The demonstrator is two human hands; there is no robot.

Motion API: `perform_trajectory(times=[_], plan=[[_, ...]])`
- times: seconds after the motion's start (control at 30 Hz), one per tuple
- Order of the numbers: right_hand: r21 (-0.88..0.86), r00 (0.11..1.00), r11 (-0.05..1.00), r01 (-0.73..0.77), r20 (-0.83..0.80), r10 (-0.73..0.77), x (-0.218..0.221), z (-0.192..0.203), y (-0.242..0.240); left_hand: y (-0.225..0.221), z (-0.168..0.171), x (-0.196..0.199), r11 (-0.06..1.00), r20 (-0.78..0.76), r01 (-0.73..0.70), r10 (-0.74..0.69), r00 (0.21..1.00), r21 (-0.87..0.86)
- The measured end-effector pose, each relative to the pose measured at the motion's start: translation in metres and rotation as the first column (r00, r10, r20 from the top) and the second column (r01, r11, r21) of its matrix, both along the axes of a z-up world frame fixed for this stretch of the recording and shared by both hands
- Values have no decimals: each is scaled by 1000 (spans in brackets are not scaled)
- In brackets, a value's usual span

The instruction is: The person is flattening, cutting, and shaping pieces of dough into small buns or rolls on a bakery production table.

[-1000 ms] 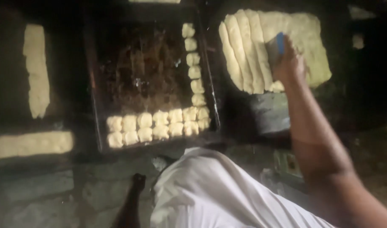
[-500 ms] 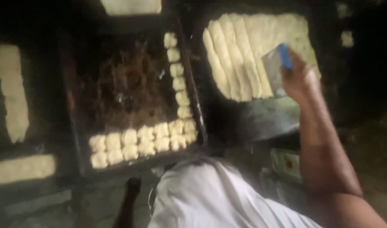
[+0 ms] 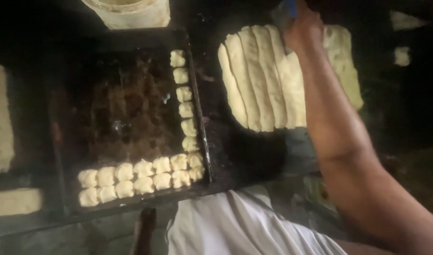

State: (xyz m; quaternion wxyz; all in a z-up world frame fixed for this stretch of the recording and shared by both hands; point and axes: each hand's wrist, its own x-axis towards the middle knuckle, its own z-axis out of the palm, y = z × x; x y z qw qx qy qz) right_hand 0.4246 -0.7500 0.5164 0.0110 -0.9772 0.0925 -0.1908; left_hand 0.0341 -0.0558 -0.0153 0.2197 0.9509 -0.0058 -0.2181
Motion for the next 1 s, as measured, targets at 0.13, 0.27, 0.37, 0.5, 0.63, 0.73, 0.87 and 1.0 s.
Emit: perform_trajectory(times=[0.13, 0.27, 0.37, 0.5, 0.63, 0.73, 0.87, 1.0], plan=[[-131, 980, 991, -24, -198, -2, -28, 7, -28, -7, -4, -2, 999, -14, 47, -47, 999, 8], [-143, 972, 989, 31, -228, -63, -91, 10, 40, 8, -10, 12, 996, -217, 29, -10, 976, 84], [96, 924, 941, 324, -246, -293, -93, 3, 48, 12, 5, -2, 996, -241, 31, -9, 970, 86], [26, 903, 968, 251, -367, -224, -133, 12, 17, 26, 0, 3, 977, -263, -204, 182, 947, -59], [-30, 869, 949, 314, -393, -300, -180, 26, 96, 33, -9, 17, 990, -87, -123, 117, 989, -72], [105, 875, 900, 424, -306, -376, -191, 27, 106, 39, -17, 4, 992, -144, 121, -114, 983, 44], [-30, 935, 992, 121, -332, -124, -219, -6, 10, 27, -8, 18, 983, -177, 183, -177, 968, 19], [106, 815, 852, 513, -373, -445, -244, 12, 93, 30, 5, 10, 995, -246, -85, 68, 967, -59]])
